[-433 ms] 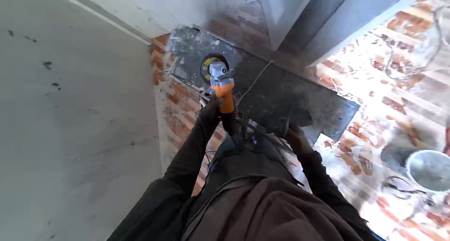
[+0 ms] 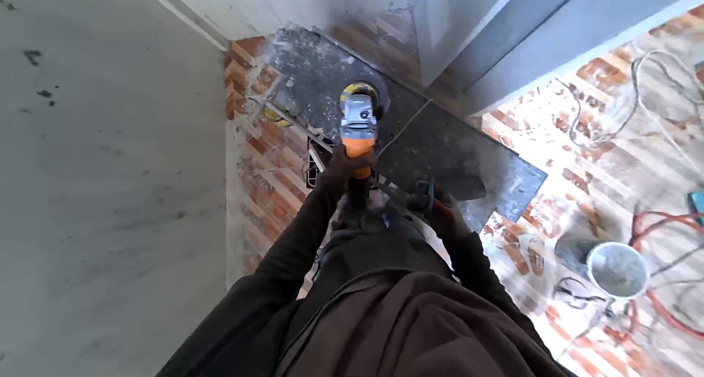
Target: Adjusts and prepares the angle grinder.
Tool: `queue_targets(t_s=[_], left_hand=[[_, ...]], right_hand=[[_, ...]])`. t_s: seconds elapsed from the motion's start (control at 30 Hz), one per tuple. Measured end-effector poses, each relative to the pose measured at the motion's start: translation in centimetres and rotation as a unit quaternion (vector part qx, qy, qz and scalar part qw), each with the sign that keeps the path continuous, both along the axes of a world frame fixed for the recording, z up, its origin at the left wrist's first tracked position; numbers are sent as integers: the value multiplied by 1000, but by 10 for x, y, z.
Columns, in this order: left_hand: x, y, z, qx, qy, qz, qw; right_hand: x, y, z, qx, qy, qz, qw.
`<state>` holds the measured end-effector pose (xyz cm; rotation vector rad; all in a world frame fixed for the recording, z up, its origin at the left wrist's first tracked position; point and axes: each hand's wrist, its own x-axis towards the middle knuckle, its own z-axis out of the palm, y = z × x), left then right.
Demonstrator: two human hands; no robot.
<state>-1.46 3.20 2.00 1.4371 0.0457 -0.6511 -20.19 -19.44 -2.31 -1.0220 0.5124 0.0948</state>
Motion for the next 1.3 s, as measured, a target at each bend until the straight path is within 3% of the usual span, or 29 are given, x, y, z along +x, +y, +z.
queue_targets(t_s=[0.07,0.17,0.37,0.43,0.53,0.6,0.9,1.1,1.3], left_hand=[[0,5,-14,14,43,33,998],[5,18,-24,-58,59,51,995],[14,56,5,-106,25,-69,992],[17,66,12,-87,2,-86,992],[18,85,14,21,-49,-121,991],[18,94,13,32,-65,-131,989],[7,92,15,7,-188,-36,981],[2,98,38,-43,-99,74,991],[-8,115,50,-187,-49,162,968]], right_hand=[[10,17,5,-34,-1,12,999],[24,49,24,-99,-9,22,995],[40,105,27,-106,-76,53,990],[45,117,31,-100,-94,55,989],[46,130,43,-130,-77,42,988],[47,139,44,-151,-65,16,986],[62,136,22,-93,-68,-4,993],[96,122,38,-101,-153,93,979],[120,122,60,-136,-223,242,935]])
